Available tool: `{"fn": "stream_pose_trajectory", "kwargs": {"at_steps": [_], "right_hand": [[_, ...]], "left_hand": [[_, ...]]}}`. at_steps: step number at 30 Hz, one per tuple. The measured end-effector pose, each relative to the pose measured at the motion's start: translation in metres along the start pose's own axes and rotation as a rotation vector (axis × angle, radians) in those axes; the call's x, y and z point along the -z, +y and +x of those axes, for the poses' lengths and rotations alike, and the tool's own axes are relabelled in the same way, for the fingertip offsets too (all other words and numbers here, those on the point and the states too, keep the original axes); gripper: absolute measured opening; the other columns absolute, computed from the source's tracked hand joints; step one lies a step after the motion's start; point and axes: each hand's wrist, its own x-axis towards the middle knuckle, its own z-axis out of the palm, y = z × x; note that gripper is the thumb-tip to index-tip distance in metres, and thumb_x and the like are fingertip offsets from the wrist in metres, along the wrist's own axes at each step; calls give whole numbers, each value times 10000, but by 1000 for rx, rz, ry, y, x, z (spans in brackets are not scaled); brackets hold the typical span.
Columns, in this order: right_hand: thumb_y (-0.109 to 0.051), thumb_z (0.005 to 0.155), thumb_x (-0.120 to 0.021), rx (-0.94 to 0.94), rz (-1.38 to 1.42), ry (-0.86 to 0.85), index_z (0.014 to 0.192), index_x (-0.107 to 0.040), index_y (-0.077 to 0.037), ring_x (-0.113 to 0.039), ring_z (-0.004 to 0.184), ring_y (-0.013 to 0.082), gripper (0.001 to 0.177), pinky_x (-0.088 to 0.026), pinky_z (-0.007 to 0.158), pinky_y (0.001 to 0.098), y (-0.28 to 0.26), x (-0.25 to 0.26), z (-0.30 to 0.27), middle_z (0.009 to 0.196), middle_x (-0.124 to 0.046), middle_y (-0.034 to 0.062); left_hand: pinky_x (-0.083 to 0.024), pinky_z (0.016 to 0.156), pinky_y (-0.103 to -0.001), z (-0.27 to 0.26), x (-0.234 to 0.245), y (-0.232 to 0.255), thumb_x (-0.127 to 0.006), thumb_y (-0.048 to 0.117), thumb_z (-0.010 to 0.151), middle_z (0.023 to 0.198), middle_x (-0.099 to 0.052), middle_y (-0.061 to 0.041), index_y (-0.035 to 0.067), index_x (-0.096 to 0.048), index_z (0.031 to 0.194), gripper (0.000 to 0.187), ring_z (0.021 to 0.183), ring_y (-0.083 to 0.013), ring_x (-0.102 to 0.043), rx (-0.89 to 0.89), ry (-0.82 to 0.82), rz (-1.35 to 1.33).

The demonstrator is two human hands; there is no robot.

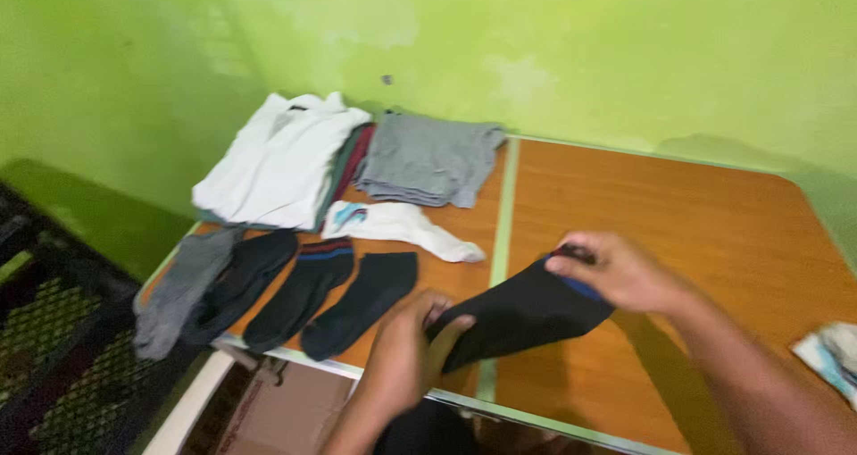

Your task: The person folds a white t-shirt on a wooden table, then picks up several socks from a blue laundry basket, folds each sock, and places them on the table. The person continues folding additional socks and places them in a pile.

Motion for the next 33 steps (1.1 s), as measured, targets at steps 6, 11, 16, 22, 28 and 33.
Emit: {"fn": "stream_pose_trajectory", "kwargs": {"at_steps": [6,11,16,22,28,33], "right_hand": [[-380,906,-738,96,-58,-124,892,-736,-67,-507,625,88,313,-454,585,312,-73,-97,73,657,-610,5],[-356,921,-748,362,-18,-133,969,-738,-65,-537,678,67,296,-477,621,295,-135,-139,160,728,-661,-8],[-301,871,-784,563,-54,-107,1035,-744,-53,-712,809,182,300,-566,741,347,-174,-211,226,887,-750,88],[-269,819,-801,549,-351,63,1015,-734,-71,-673,943,338,286,-520,826,452,-170,-259,214,982,-707,150],[-227,921,-720,817,-320,105,999,-731,-69,-631,1101,328,176,-478,986,453,-170,-260,189,1070,-709,104],[-306,972,-633,906,-452,-162,1245,-690,-31,-514,1325,361,392,-369,1112,487,-152,-274,183,1387,-613,158]], "left_hand": [[-495,610,-309,-40,64,-42,-857,196,811,677,-615,-82,33,-688,916,257,636,-130,-548,179,246,23],[-492,640,-297,-33,138,-80,-779,180,871,783,-660,-47,35,-681,993,213,709,-119,-576,162,553,22],[-494,626,-327,-24,175,-114,-732,180,910,766,-657,-71,34,-639,1075,238,680,-155,-607,307,635,108],[-541,750,-361,-31,174,-130,-758,219,910,869,-714,-137,23,-691,1013,231,820,-261,-712,302,630,240],[-489,991,-435,-37,171,-127,-732,186,883,1141,-735,-130,49,-736,1002,182,1116,-304,-645,-74,602,556],[-447,1013,-465,-26,157,-147,-691,157,884,1245,-706,-154,51,-761,1090,243,1220,-344,-609,-143,300,653]]}}
